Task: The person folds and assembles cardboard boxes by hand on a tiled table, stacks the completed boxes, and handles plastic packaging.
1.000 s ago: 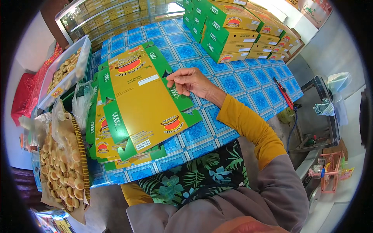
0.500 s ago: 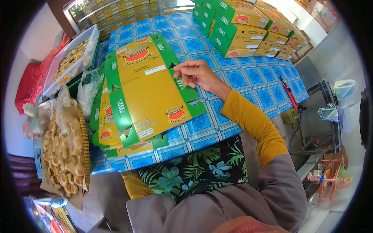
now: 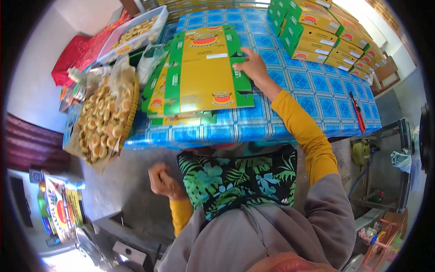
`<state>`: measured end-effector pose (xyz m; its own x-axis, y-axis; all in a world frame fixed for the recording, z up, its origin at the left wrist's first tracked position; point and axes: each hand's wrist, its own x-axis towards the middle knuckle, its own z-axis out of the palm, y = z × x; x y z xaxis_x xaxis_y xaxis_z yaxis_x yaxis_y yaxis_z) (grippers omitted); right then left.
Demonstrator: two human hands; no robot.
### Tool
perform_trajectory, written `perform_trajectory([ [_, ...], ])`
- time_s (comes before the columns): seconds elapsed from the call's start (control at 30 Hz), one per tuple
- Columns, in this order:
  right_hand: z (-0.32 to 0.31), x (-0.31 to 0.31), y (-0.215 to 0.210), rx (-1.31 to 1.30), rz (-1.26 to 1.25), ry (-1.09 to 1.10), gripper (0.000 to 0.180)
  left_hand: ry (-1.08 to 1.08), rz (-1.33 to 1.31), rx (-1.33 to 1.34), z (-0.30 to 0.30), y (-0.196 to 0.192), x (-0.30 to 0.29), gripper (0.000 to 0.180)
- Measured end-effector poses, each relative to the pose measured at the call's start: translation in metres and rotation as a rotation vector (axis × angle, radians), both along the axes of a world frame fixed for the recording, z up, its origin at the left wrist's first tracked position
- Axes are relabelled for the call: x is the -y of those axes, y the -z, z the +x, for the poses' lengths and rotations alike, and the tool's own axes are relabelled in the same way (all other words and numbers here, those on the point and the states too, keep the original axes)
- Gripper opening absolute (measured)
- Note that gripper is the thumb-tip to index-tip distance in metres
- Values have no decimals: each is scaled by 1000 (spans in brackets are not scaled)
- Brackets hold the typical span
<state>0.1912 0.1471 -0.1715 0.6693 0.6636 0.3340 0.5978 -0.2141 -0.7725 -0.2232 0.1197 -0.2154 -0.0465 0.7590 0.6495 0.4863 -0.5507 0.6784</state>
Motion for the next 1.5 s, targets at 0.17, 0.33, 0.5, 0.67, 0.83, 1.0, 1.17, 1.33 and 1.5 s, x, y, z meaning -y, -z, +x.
perform_trajectory([
  [0.17, -37, 9, -13, -971, 370, -144, 49, 283, 68, 76, 62, -61, -74, 22],
  [0.33, -38, 27, -18, -1156, 280, -326, 31, 454, -184, 78, 97, -67, -109, 43],
  [0.5, -23, 45, -69, -1057, 479, -327, 17, 804, -496, 242, 86, -90, -55, 41],
  [0.67, -10, 117, -204, 444, 399, -549, 18, 900, -673, 390, 44, -98, -21, 37],
  [0.83, -20, 172, -307, 271, 191, -670, 15, 1109, -906, 436, 71, -96, -7, 34],
  [1.0, -58, 94, -200, 847, -366, -700, 11, 1193, -1106, 554, 100, -71, 3, 49],
  [1.17, -116, 143, -62, 717, -491, -620, 19, 1149, -1211, 734, 126, -41, 66, 47],
  [1.33, -56, 250, -68, 568, 40, 226, 22, 1105, -1427, 678, 109, -29, 78, 44],
  [1.5, -28, 312, -23, 116, -436, 355, 28, 1199, -1377, 667, 139, -23, 88, 37],
])
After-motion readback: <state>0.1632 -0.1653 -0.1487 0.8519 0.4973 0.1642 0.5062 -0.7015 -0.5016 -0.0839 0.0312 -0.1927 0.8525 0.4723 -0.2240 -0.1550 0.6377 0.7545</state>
